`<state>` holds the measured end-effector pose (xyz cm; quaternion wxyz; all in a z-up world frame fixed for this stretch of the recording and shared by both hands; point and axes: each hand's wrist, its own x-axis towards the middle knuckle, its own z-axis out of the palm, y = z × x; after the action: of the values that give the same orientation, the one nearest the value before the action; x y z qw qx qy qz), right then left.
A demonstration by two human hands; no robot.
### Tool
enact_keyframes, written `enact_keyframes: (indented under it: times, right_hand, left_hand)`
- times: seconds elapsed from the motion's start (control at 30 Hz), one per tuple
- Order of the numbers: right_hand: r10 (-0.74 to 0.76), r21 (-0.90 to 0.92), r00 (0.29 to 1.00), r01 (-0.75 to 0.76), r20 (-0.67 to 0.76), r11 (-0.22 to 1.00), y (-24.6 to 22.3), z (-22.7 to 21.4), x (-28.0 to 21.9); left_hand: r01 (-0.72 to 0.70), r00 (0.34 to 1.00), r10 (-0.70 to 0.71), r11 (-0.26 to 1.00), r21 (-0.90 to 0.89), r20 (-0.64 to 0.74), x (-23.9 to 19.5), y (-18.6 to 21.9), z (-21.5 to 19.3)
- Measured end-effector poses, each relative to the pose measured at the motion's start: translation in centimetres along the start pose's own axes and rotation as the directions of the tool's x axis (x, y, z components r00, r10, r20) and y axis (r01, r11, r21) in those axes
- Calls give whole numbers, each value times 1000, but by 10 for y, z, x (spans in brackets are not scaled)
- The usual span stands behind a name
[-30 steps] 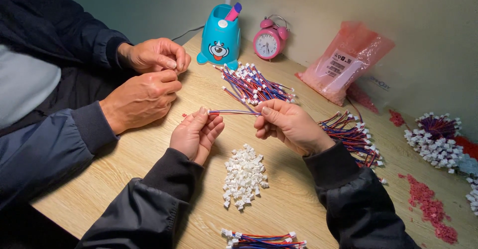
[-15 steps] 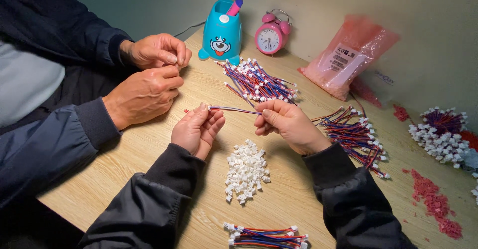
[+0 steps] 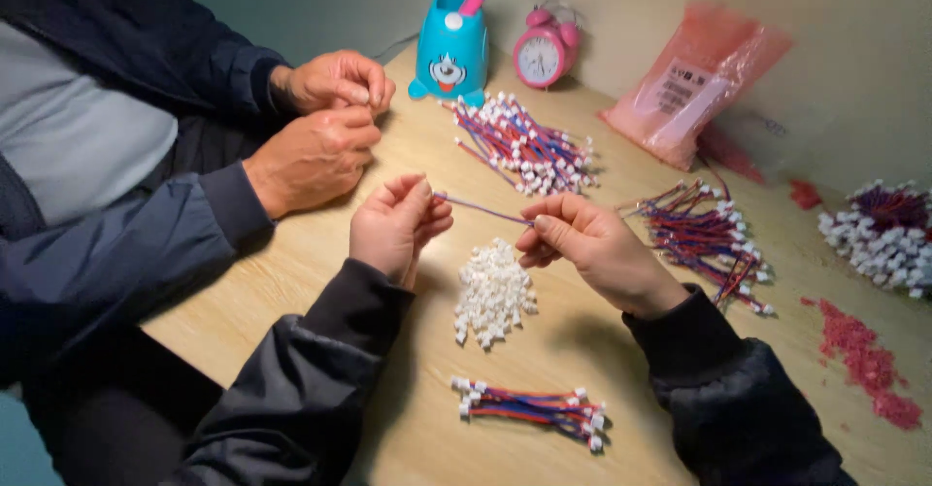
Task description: Manually assembling small wire harnesses by inserting wires into plastic connectors
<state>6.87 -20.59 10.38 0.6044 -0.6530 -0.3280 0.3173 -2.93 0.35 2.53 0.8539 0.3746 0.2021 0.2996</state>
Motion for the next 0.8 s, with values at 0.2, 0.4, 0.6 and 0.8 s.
enact_keyframes:
  times: [0.2,0.4,0.6,0.8]
  right_hand:
    - [-34,-290,998,15,-59,957,0,5,-78]
    - [-168,-644,975,223,147,732,36,9,-148]
    - [-425,-677,835,539,350,502,42,17,-169]
    - [-503,-624,782,608,367,491,41,27,-174]
  left_hand:
    - [-392,912,238,746,538,334,-74,23,-4]
    - [-682,720,300,143,717,626,-196,44,-14]
    - [-620,755,256,-20,784,603,-253,-1,-16]
    - [-584,745,298,-143,799,597,-260,-25,10]
